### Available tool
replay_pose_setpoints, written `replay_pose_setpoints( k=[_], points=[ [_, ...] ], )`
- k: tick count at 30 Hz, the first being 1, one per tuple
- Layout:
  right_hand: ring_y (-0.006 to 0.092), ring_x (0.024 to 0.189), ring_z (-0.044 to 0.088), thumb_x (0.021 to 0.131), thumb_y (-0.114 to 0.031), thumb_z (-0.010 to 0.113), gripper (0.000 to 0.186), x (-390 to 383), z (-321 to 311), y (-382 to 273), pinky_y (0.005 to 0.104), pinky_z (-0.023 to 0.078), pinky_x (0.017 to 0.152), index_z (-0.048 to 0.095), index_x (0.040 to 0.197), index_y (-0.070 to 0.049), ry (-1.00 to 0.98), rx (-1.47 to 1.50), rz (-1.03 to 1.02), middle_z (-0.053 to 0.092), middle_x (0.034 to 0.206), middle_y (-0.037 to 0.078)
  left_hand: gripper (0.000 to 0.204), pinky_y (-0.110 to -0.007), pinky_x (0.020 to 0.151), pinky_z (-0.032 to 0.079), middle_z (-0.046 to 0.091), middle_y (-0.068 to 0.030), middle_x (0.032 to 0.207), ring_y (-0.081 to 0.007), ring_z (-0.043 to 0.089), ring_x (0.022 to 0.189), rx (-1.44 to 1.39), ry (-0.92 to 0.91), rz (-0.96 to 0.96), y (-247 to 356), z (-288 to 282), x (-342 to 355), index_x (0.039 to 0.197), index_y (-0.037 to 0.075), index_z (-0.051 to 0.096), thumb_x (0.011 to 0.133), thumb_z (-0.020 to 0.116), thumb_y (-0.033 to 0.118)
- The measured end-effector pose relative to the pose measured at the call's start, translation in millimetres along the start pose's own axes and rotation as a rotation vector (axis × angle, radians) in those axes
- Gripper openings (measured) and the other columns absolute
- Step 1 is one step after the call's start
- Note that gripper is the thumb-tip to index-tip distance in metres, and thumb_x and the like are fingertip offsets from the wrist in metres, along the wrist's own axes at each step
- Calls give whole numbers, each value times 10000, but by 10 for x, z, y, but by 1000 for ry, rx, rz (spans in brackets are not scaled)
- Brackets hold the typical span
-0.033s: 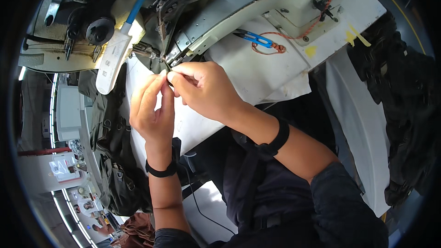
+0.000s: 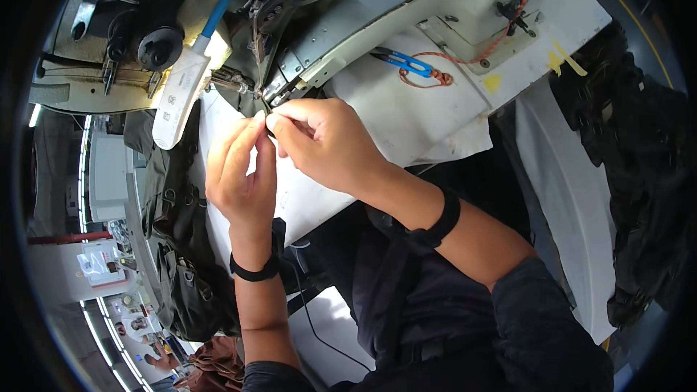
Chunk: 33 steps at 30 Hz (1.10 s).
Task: The person operates an industrial sewing machine to stitch a zipper onto a green canvas bag. They guide the bag under the needle, align the zipper tape, and sew along the edge. The person also uses scissors to cut threads and handles a metal D-ring attached to the bag.
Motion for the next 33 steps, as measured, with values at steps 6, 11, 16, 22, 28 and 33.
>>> replay_pose_setpoints(
  k=[6,11,16,22,28,33],
  points=[
    [31,586,495,1048,-151,580,215,-3,-77,-37,240,407,526,683,946,9,-72,-103,-3,604,687,2,391,-335,729,544,743,-75,1028,-223,696,865,50,-1,61,-22,13,-2,1145,34,765,777,817,-87],
    [30,576,521,1067,-150,570,230,-36,-88,-112,214,441,527,726,1029,14,-118,17,108,641,729,3,412,-338,731,548,736,-70,1020,-226,699,874,37,8,83,-38,3,-4,1149,35,766,760,820,-85],
    [66,567,566,1063,-138,559,242,15,-122,-121,230,484,531,715,1021,41,-145,175,194,672,749,47,409,-356,737,566,725,-91,1003,-252,703,867,-10,28,105,-70,31,-14,1127,7,759,737,819,-100],
    [74,547,586,1037,-136,543,292,-5,-44,-227,229,458,533,686,828,9,-72,242,235,683,727,57,406,-360,734,570,708,-98,980,-267,694,853,-52,50,121,-87,45,-21,1120,-11,744,731,822,-100],
    [69,552,576,1016,-144,571,276,88,-36,-248,236,460,534,688,819,10,-44,90,181,684,716,53,388,-374,782,574,701,-120,1042,-286,697,913,-78,32,76,-80,40,-101,1121,-4,728,752,827,-74],
    [52,549,536,1012,-151,593,244,88,12,-173,233,457,529,707,870,11,40,107,155,669,706,26,405,-405,887,567,696,-163,1181,-331,691,1027,-174,39,-102,10,107,-131,1152,9,679,777,825,-39]
  ],
)
Point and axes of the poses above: each hand's wrist, its own x-axis towards the middle knuckle, its own z-axis out of the palm, y = z × x, the point moved 1 cm from there along x, towards the middle knuckle
